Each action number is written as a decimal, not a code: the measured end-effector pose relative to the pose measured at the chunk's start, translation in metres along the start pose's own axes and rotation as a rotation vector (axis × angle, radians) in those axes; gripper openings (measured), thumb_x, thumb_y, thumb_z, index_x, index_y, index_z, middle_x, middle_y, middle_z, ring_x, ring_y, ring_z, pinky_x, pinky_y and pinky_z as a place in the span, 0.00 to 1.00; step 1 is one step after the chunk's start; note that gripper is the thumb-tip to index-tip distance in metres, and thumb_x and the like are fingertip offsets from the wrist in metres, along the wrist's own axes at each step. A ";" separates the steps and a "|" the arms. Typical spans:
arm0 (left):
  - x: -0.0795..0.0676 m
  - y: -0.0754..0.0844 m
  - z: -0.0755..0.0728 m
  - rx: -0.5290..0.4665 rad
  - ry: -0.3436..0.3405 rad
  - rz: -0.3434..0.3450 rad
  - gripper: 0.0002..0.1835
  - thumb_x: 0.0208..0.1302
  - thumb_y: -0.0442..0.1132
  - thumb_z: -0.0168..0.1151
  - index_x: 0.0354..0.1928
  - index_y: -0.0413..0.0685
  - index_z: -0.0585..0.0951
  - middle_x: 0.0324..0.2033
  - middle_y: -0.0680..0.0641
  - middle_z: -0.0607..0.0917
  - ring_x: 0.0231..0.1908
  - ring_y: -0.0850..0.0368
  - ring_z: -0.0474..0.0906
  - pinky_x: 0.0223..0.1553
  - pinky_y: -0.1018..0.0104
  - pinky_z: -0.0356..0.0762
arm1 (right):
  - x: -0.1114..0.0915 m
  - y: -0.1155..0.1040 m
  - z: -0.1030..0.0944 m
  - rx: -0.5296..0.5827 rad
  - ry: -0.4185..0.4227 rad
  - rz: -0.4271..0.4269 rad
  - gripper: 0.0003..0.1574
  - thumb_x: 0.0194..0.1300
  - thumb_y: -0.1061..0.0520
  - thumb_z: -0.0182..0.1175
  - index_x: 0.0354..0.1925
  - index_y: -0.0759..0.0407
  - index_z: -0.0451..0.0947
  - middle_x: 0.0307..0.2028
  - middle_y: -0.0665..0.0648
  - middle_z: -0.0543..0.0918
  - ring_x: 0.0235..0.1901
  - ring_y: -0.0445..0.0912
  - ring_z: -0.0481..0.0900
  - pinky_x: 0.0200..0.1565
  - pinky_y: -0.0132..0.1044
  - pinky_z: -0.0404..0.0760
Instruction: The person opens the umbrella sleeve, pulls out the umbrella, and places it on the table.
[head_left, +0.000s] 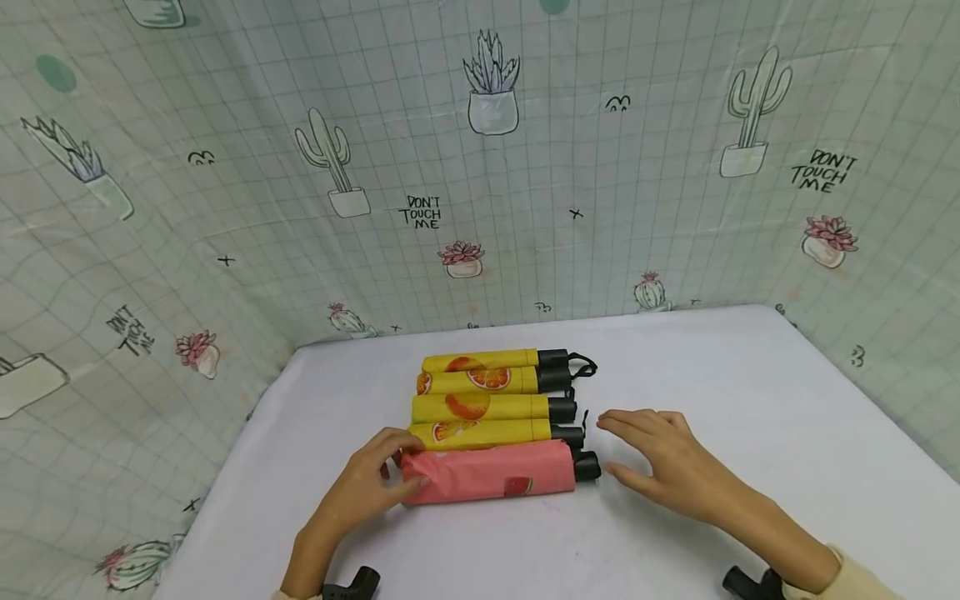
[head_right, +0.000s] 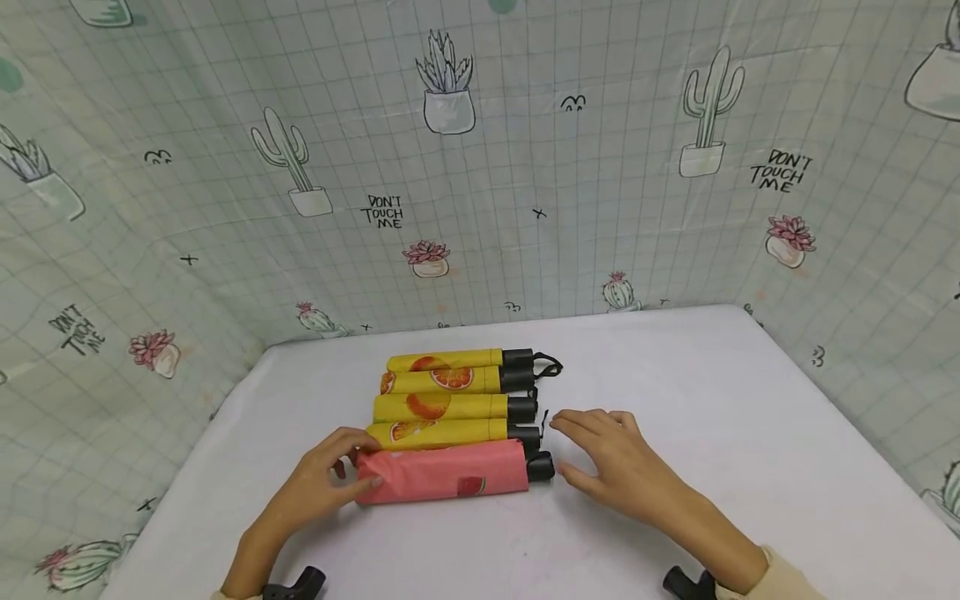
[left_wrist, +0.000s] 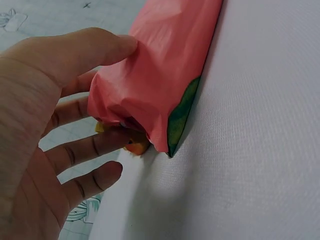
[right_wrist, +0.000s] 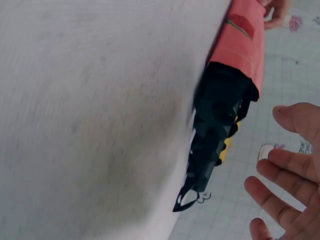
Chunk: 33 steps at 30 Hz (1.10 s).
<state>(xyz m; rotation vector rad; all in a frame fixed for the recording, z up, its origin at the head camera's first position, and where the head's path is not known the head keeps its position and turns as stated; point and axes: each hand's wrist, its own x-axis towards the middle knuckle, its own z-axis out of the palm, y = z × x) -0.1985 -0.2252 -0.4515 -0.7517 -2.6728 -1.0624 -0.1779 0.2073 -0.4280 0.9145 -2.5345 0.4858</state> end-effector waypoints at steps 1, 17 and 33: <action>0.000 0.000 0.000 -0.001 -0.001 0.000 0.20 0.56 0.50 0.77 0.50 0.60 0.81 0.49 0.61 0.78 0.39 0.62 0.73 0.35 0.65 0.76 | 0.001 -0.001 0.001 0.002 -0.005 -0.004 0.32 0.60 0.51 0.72 0.61 0.55 0.78 0.59 0.50 0.79 0.58 0.47 0.76 0.52 0.48 0.65; -0.002 -0.011 0.005 -0.073 0.020 0.039 0.20 0.55 0.43 0.77 0.50 0.56 0.82 0.45 0.58 0.79 0.37 0.56 0.76 0.34 0.65 0.78 | 0.020 -0.019 0.017 0.002 -0.098 -0.010 0.26 0.59 0.48 0.72 0.54 0.56 0.82 0.52 0.49 0.82 0.53 0.46 0.77 0.51 0.48 0.70; -0.003 -0.013 0.007 -0.088 0.012 -0.019 0.18 0.57 0.44 0.76 0.49 0.59 0.82 0.45 0.59 0.79 0.37 0.57 0.76 0.36 0.65 0.79 | 0.024 -0.019 0.027 -0.031 -0.126 -0.044 0.23 0.57 0.51 0.74 0.49 0.58 0.84 0.47 0.51 0.84 0.49 0.47 0.79 0.48 0.48 0.70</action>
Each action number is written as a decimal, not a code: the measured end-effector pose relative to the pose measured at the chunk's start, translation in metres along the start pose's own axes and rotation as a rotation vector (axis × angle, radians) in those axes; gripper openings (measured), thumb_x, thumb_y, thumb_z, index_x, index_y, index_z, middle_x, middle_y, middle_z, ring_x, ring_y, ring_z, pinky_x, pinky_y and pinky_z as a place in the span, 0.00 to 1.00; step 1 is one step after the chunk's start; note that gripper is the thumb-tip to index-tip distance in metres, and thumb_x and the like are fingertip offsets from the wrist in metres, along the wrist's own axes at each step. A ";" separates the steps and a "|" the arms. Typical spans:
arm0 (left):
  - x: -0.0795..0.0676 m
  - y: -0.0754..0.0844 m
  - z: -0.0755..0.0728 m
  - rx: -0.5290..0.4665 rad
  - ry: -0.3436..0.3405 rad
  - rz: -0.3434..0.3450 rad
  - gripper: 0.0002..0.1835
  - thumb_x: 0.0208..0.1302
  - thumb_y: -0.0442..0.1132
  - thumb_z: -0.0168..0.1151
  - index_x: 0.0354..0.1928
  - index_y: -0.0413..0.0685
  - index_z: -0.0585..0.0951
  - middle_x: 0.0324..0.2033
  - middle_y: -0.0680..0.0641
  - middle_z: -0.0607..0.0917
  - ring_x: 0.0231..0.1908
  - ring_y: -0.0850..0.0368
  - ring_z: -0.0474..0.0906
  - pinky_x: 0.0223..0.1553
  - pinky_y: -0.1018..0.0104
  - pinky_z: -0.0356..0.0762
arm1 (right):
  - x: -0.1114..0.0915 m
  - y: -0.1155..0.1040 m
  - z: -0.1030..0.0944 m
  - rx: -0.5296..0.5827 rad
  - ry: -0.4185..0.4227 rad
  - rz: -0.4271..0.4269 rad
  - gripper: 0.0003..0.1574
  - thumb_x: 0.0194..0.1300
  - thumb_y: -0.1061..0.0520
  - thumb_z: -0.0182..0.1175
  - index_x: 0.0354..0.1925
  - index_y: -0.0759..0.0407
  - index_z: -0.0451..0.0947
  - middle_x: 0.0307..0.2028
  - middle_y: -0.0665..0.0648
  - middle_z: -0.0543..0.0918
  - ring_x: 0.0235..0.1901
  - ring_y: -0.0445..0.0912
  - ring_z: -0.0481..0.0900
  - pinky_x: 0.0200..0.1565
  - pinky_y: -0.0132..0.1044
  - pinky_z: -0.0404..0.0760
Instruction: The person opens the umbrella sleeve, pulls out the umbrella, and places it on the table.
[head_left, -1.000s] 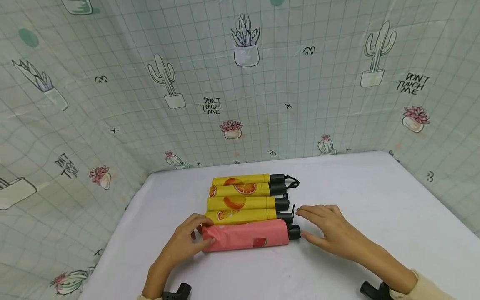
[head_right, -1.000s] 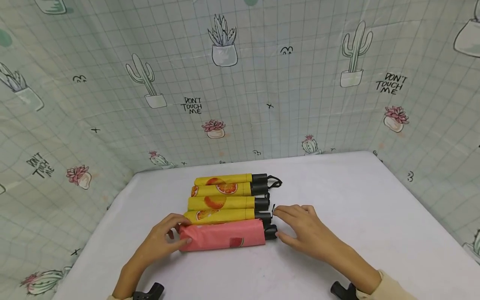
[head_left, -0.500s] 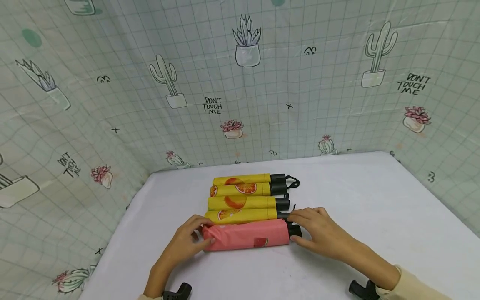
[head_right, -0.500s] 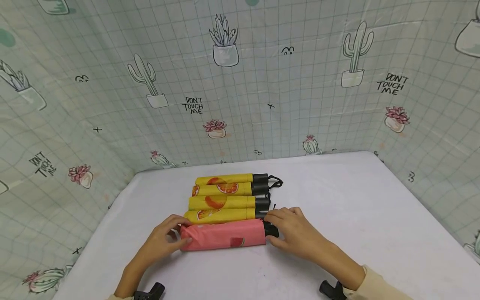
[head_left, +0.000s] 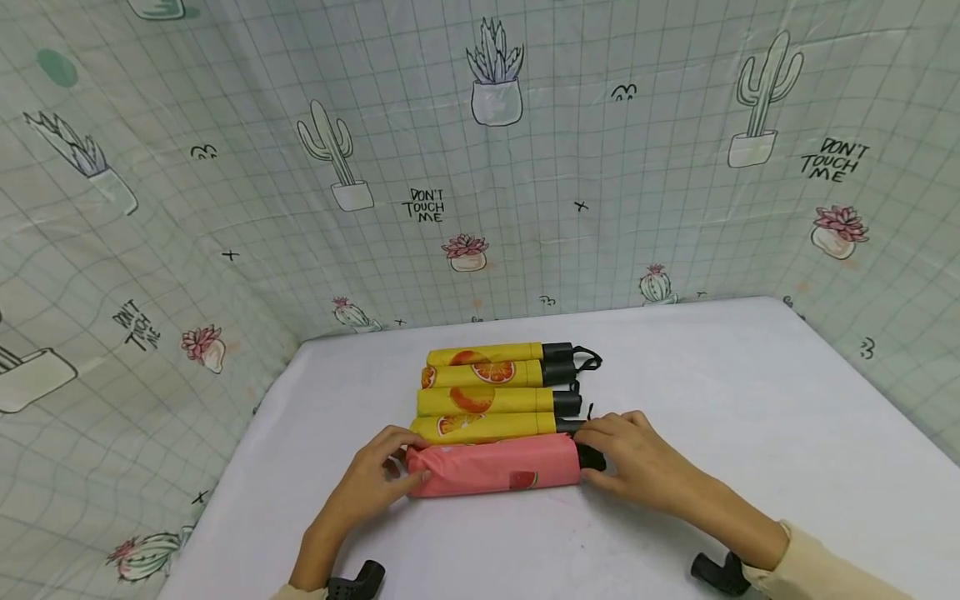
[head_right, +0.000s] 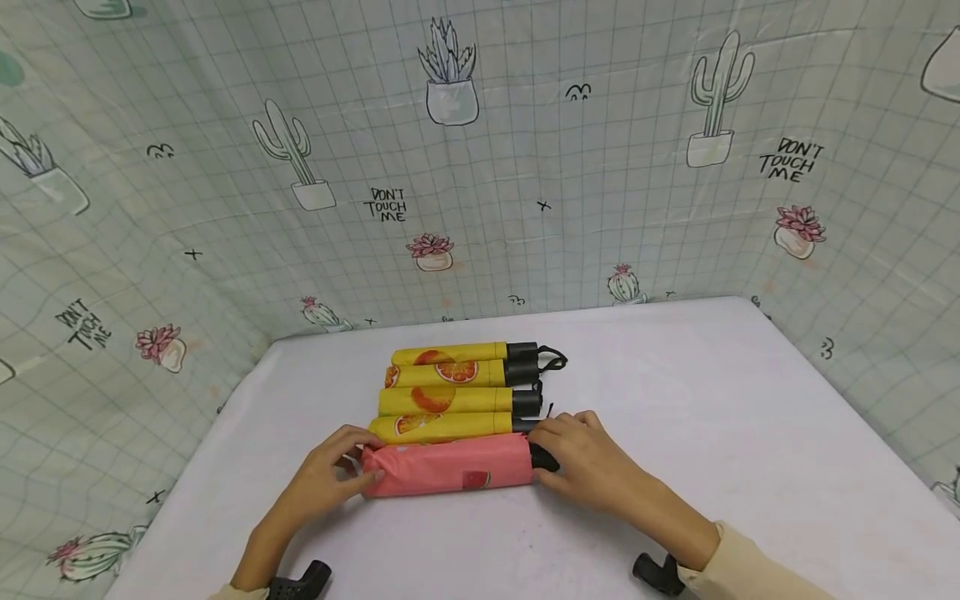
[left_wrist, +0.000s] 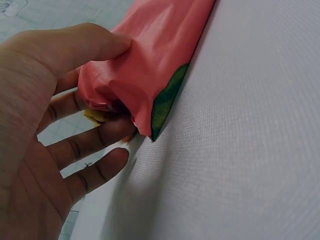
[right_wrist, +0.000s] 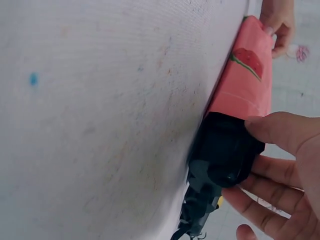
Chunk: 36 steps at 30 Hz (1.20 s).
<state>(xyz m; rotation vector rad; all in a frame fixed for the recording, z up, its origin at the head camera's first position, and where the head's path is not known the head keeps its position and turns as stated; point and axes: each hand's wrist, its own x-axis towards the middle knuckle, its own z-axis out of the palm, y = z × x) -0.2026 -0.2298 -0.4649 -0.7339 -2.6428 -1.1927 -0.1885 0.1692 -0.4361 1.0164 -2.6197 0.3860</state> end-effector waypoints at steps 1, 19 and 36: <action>0.000 0.000 0.000 -0.002 0.001 -0.002 0.18 0.57 0.44 0.76 0.49 0.60 0.82 0.45 0.60 0.79 0.37 0.58 0.76 0.36 0.65 0.79 | 0.001 0.000 0.001 -0.005 -0.004 -0.004 0.23 0.57 0.51 0.74 0.49 0.58 0.84 0.47 0.51 0.84 0.48 0.47 0.79 0.48 0.48 0.70; -0.002 -0.001 -0.002 -0.061 -0.001 -0.037 0.12 0.62 0.44 0.73 0.46 0.60 0.83 0.44 0.58 0.80 0.38 0.57 0.77 0.38 0.64 0.80 | 0.011 0.005 0.002 -0.054 -0.056 -0.028 0.24 0.47 0.56 0.76 0.45 0.60 0.86 0.37 0.50 0.83 0.41 0.47 0.77 0.50 0.51 0.67; -0.001 0.004 -0.003 -0.057 -0.003 -0.089 0.09 0.64 0.40 0.71 0.43 0.59 0.82 0.42 0.59 0.80 0.39 0.59 0.78 0.42 0.65 0.80 | 0.006 0.012 -0.012 -0.049 -0.052 -0.025 0.18 0.46 0.55 0.74 0.40 0.54 0.86 0.35 0.46 0.82 0.40 0.45 0.76 0.51 0.53 0.66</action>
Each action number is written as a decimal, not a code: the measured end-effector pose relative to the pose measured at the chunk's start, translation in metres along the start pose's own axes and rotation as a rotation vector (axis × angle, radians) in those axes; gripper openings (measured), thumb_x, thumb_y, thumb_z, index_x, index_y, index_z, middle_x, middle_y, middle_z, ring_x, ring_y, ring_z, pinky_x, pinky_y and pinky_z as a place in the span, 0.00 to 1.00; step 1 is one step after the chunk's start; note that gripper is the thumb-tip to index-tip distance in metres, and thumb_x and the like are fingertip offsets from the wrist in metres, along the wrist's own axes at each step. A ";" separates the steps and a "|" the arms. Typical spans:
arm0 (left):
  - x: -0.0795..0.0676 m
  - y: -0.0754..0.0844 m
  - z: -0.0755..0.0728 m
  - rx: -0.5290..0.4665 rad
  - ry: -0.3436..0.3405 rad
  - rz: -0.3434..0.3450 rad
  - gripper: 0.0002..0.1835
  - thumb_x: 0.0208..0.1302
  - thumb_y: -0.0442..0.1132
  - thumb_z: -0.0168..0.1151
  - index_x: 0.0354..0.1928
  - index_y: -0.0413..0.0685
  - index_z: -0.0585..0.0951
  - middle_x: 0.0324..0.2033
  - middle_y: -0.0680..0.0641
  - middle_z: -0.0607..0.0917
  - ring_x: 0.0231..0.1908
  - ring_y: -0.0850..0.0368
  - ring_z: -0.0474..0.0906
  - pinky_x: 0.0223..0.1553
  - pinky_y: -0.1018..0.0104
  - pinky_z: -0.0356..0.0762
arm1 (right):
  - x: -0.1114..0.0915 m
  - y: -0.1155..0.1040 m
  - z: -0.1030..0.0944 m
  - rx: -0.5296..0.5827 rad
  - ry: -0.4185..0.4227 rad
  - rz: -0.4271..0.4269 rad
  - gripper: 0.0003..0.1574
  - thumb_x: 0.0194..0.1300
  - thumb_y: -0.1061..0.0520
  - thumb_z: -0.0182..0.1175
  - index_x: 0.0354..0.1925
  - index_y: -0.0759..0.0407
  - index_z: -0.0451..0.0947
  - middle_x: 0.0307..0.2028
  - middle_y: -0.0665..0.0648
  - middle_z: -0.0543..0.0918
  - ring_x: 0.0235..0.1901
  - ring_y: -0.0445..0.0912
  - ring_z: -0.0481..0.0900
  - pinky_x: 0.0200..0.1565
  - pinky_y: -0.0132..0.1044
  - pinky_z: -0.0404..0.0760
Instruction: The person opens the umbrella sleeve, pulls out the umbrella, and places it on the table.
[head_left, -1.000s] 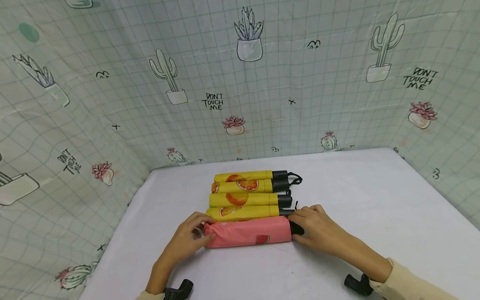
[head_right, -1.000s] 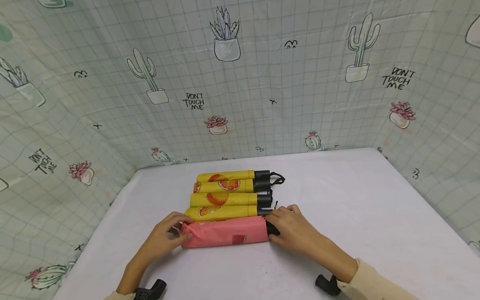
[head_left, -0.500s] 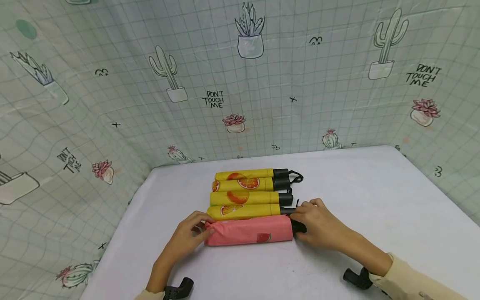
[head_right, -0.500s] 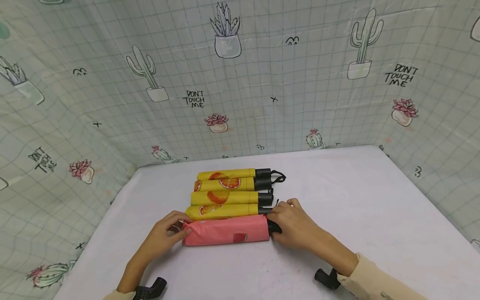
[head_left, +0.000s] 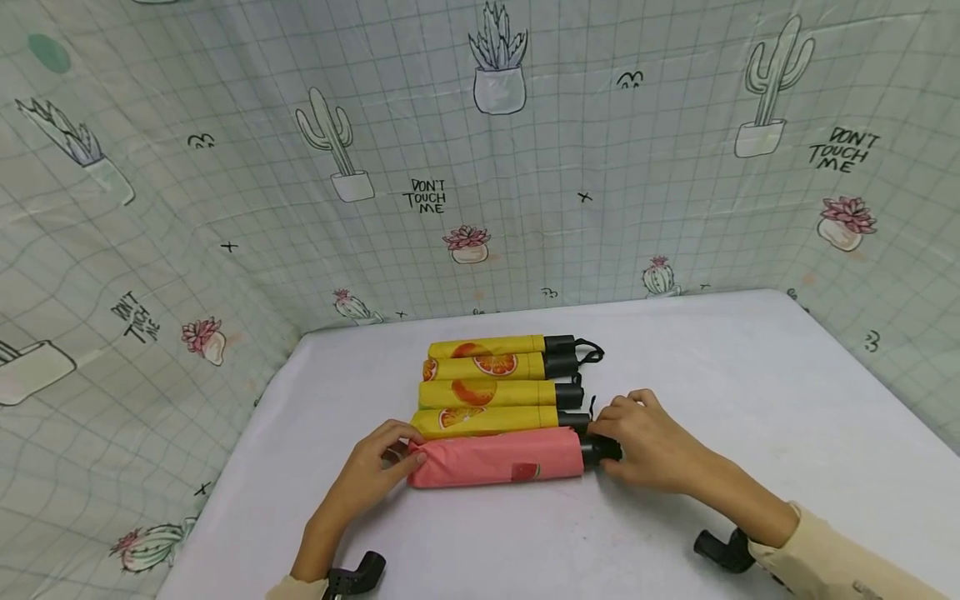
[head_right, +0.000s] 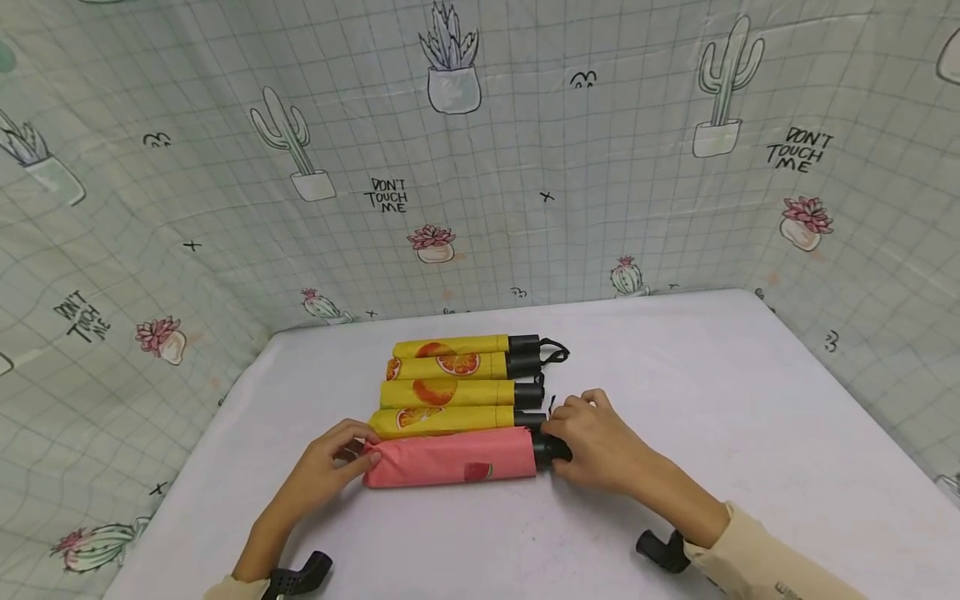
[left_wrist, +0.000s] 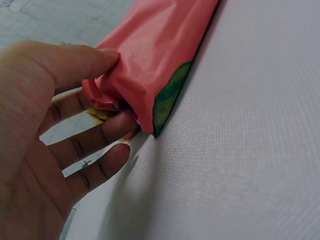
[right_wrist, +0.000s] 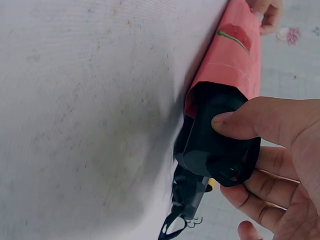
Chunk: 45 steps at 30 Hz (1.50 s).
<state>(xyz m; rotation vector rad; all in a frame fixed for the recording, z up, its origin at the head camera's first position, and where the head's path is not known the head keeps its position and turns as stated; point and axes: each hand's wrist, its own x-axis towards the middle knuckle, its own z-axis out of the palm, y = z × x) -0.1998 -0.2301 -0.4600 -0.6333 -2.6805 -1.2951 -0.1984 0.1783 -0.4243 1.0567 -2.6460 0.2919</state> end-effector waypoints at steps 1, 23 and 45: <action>0.000 0.000 0.000 0.000 0.004 0.000 0.09 0.64 0.40 0.71 0.43 0.59 0.82 0.42 0.59 0.81 0.39 0.59 0.78 0.42 0.65 0.80 | -0.001 0.001 -0.001 -0.001 -0.004 0.001 0.19 0.46 0.55 0.74 0.40 0.54 0.86 0.35 0.46 0.82 0.40 0.45 0.76 0.51 0.54 0.66; 0.001 -0.004 0.006 0.002 0.024 0.017 0.08 0.64 0.40 0.71 0.42 0.60 0.82 0.41 0.59 0.81 0.37 0.61 0.79 0.40 0.66 0.80 | -0.014 0.009 -0.017 -0.016 -0.022 0.006 0.19 0.45 0.56 0.75 0.39 0.52 0.85 0.33 0.43 0.82 0.39 0.43 0.75 0.52 0.57 0.65; 0.000 -0.001 0.002 0.009 0.040 0.007 0.10 0.62 0.36 0.71 0.41 0.59 0.82 0.41 0.59 0.81 0.37 0.59 0.79 0.40 0.66 0.80 | -0.023 0.016 -0.022 -0.024 -0.027 0.020 0.20 0.44 0.55 0.77 0.40 0.52 0.86 0.36 0.44 0.87 0.40 0.41 0.76 0.53 0.58 0.64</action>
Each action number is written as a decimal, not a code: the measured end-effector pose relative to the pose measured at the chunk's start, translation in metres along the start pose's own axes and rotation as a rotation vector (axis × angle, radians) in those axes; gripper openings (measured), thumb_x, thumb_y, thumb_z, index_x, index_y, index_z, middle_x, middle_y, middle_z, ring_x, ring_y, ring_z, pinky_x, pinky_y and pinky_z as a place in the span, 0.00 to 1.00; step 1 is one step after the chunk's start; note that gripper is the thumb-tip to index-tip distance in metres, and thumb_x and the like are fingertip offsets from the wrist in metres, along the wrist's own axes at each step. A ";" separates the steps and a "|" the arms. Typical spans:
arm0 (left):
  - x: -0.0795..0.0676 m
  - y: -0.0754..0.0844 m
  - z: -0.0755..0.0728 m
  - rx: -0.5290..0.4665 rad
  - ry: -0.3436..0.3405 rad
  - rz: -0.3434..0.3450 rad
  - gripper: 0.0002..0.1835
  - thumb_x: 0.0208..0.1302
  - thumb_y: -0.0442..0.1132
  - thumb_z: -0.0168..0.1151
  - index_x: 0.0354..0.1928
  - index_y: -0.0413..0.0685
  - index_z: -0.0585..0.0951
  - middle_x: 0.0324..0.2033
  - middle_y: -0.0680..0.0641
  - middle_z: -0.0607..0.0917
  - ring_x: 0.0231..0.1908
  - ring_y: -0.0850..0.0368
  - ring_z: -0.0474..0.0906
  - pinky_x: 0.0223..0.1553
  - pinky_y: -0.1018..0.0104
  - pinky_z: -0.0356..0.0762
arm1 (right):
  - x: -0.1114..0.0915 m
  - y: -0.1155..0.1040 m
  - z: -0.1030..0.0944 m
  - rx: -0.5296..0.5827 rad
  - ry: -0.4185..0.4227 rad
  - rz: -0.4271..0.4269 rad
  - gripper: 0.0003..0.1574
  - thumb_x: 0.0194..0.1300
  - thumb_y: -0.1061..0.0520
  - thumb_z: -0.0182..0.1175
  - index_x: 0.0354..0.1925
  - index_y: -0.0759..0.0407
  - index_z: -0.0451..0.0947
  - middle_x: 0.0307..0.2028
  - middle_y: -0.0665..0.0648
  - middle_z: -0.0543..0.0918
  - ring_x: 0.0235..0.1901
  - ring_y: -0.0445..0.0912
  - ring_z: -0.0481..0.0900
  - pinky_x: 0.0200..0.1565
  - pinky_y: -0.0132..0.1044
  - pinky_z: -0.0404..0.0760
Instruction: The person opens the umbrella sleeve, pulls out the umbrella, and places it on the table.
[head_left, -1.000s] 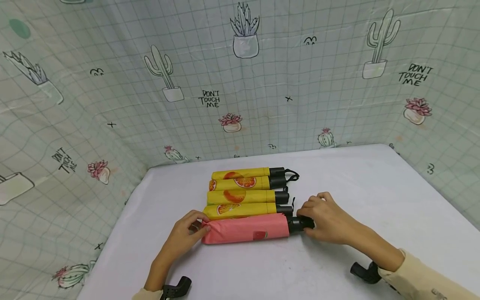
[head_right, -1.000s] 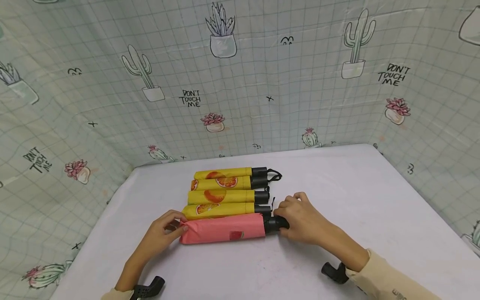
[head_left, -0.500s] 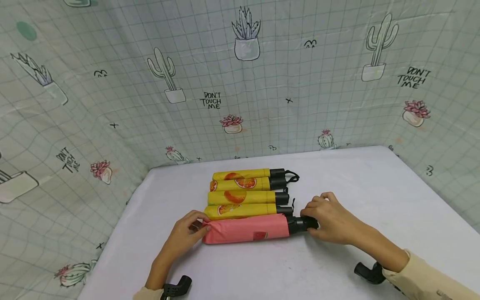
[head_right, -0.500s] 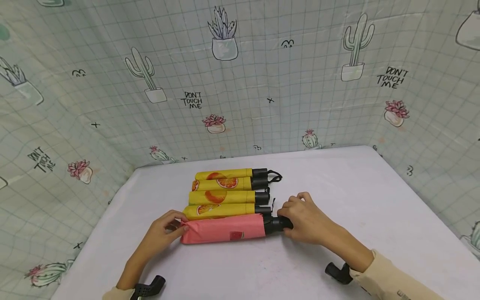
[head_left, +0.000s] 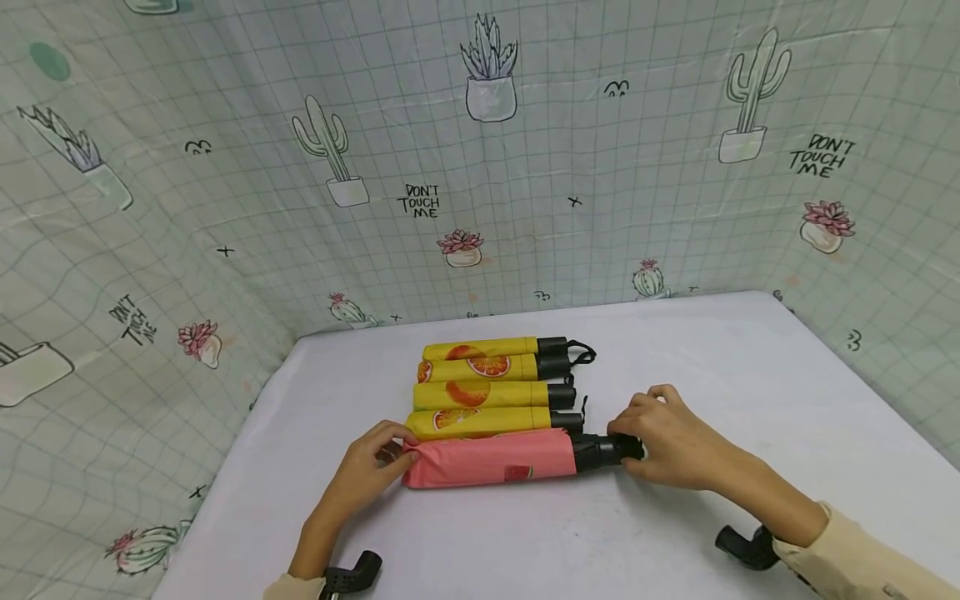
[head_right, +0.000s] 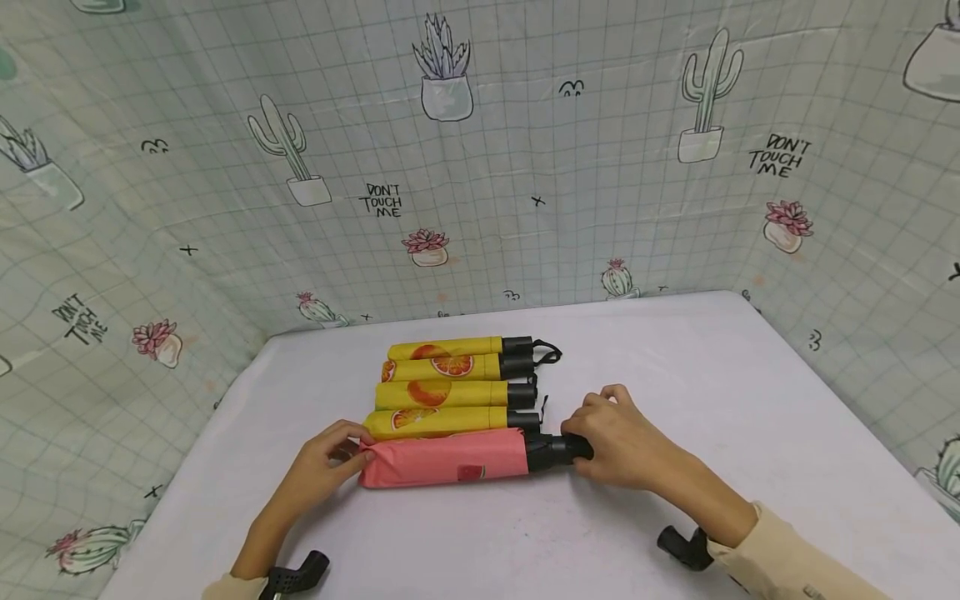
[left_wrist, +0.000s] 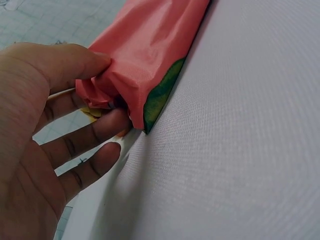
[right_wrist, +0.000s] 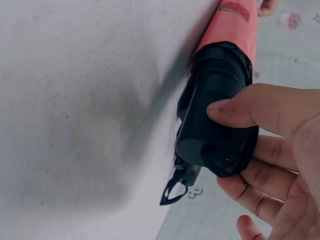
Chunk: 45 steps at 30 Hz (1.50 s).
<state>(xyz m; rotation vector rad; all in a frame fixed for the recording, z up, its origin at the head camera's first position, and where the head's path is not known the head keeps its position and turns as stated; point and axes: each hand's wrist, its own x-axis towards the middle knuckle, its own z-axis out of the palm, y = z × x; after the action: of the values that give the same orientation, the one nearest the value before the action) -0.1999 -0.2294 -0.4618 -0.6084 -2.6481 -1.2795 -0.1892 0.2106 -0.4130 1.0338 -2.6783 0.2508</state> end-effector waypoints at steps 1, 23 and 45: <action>0.000 0.000 0.000 0.002 0.000 0.000 0.10 0.62 0.36 0.71 0.41 0.59 0.82 0.41 0.59 0.81 0.38 0.59 0.79 0.41 0.66 0.80 | -0.001 0.001 0.000 0.000 0.001 -0.001 0.20 0.44 0.55 0.77 0.39 0.52 0.86 0.36 0.44 0.87 0.40 0.41 0.76 0.53 0.58 0.64; 0.001 0.000 0.001 -0.002 -0.002 0.007 0.10 0.62 0.35 0.71 0.41 0.57 0.82 0.41 0.58 0.81 0.37 0.58 0.79 0.40 0.66 0.80 | -0.011 0.006 -0.005 -0.023 -0.014 0.029 0.20 0.44 0.55 0.77 0.39 0.51 0.86 0.36 0.44 0.87 0.40 0.42 0.76 0.54 0.59 0.63; 0.001 -0.002 0.001 0.011 0.006 0.015 0.10 0.61 0.34 0.71 0.41 0.58 0.82 0.40 0.58 0.81 0.36 0.61 0.79 0.39 0.66 0.80 | -0.024 0.016 -0.010 -0.002 -0.022 0.056 0.19 0.44 0.57 0.77 0.40 0.51 0.87 0.36 0.43 0.87 0.40 0.42 0.76 0.53 0.58 0.62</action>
<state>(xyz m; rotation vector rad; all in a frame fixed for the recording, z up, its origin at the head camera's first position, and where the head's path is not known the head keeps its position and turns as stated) -0.2020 -0.2293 -0.4639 -0.6212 -2.6386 -1.2598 -0.1810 0.2402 -0.4114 0.9674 -2.7295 0.2490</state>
